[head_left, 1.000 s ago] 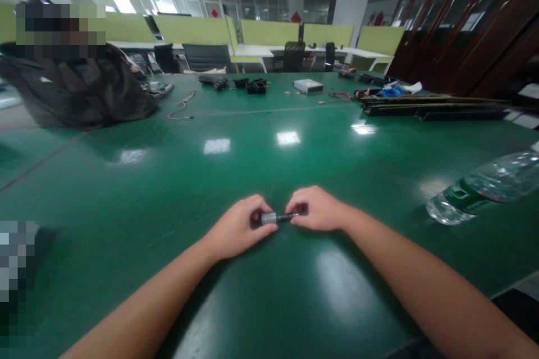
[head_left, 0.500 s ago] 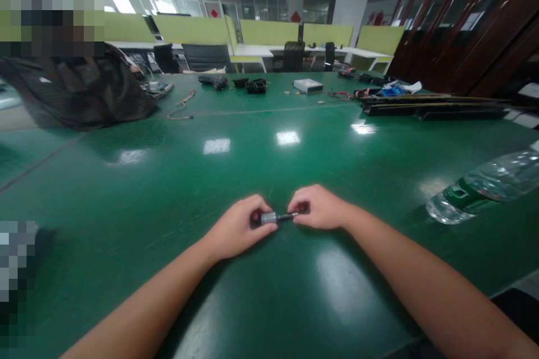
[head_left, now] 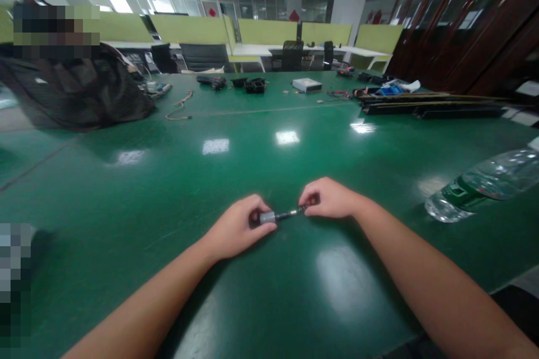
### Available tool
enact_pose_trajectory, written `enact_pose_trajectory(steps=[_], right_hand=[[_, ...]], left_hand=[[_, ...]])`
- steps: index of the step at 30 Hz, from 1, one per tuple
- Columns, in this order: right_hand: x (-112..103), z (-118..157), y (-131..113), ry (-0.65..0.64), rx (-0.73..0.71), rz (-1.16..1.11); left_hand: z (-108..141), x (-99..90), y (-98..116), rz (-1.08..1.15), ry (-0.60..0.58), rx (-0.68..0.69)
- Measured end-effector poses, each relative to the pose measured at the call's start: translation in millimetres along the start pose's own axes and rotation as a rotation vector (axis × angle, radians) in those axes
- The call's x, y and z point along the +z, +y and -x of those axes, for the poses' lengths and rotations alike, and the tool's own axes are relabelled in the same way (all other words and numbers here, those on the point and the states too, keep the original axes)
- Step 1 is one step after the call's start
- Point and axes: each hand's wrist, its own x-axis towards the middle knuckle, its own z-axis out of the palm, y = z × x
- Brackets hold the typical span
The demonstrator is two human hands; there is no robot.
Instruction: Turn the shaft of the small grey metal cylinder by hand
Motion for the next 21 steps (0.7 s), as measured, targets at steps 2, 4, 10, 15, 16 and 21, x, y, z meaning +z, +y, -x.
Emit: enact_pose_trajectory(steps=[2,4,10,15,16,21], right_hand=[[8,-3,-5,0.004,-0.01,-0.032],[19,-8,-12,0.036,0.004,-0.075],[43,-19,-23,0.112,-0.145,0.059],[41,-17,-19,0.128,-0.222,0.122],[40,-16,-19,0.128,-0.232,0.13],[42,-17,-20,0.133,-0.264,0.138]], left_hand=[[0,0.5,-1,0.004,0.001,0.002],[0,1.4,-3,0.003,0.008,0.0],[1,2.2,-1,-0.017,0.018,0.002],[1,2.2,-1,0.028,0.021,0.007],[1,2.4,-1,0.03,0.028,0.005],[0,2.6,-2,0.015,0.023,0.0]])
